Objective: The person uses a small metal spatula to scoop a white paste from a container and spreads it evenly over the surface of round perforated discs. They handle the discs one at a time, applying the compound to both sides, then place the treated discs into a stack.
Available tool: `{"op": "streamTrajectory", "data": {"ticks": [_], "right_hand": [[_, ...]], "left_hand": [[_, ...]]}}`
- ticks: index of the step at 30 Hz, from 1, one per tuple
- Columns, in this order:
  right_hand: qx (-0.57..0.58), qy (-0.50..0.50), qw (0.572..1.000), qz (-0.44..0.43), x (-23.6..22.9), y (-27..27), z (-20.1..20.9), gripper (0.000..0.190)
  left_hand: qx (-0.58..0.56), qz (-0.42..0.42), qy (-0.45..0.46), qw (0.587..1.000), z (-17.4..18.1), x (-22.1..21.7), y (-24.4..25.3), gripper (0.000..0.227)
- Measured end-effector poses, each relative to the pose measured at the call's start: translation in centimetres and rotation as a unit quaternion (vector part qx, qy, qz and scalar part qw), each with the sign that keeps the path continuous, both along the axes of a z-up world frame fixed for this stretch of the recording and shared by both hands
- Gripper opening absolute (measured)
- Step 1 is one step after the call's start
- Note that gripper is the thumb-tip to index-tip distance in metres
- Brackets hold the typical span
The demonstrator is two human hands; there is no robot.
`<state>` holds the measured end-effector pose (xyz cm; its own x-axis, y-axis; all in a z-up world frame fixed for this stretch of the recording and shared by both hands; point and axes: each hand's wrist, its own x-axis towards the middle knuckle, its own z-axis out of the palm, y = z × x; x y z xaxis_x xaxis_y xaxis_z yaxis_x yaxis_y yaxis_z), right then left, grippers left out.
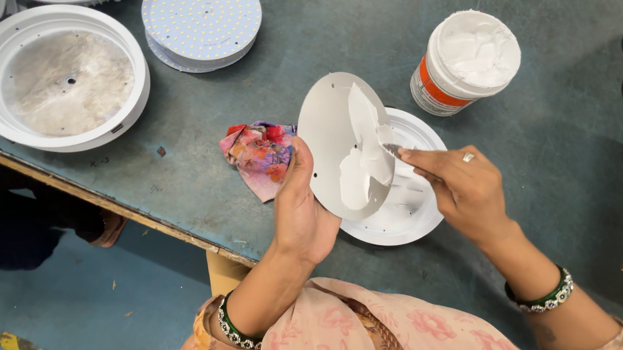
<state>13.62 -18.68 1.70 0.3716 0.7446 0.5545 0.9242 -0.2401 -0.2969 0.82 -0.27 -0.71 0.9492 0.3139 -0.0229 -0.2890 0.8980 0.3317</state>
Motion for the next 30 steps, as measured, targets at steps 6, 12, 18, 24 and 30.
{"op": "streamTrajectory", "data": {"ticks": [6,12,18,24,30], "right_hand": [[0.017,0.045,0.999,-0.026,-2.0,-1.3,-1.3,0.035],[0.039,0.049,0.996,-0.064,0.0,-1.8,0.5,0.037],[0.005,0.022,1.000,-0.020,3.7,0.1,1.8,0.033],[0.002,0.042,0.999,0.001,2.5,-0.4,0.9,0.032],[0.003,0.035,0.999,-0.010,0.9,-2.5,-0.1,0.027]], "left_hand": [[0.016,0.049,-0.014,0.999,-1.1,2.1,-0.6,0.059],[0.016,0.026,-0.001,1.000,-1.0,3.4,-0.9,0.060],[0.025,-0.001,-0.021,0.999,-0.6,3.1,-1.4,0.060],[0.009,0.018,-0.026,0.999,-0.7,4.1,-1.0,0.058],[0.002,0.019,-0.027,0.999,-0.8,5.3,-1.1,0.059]]}}
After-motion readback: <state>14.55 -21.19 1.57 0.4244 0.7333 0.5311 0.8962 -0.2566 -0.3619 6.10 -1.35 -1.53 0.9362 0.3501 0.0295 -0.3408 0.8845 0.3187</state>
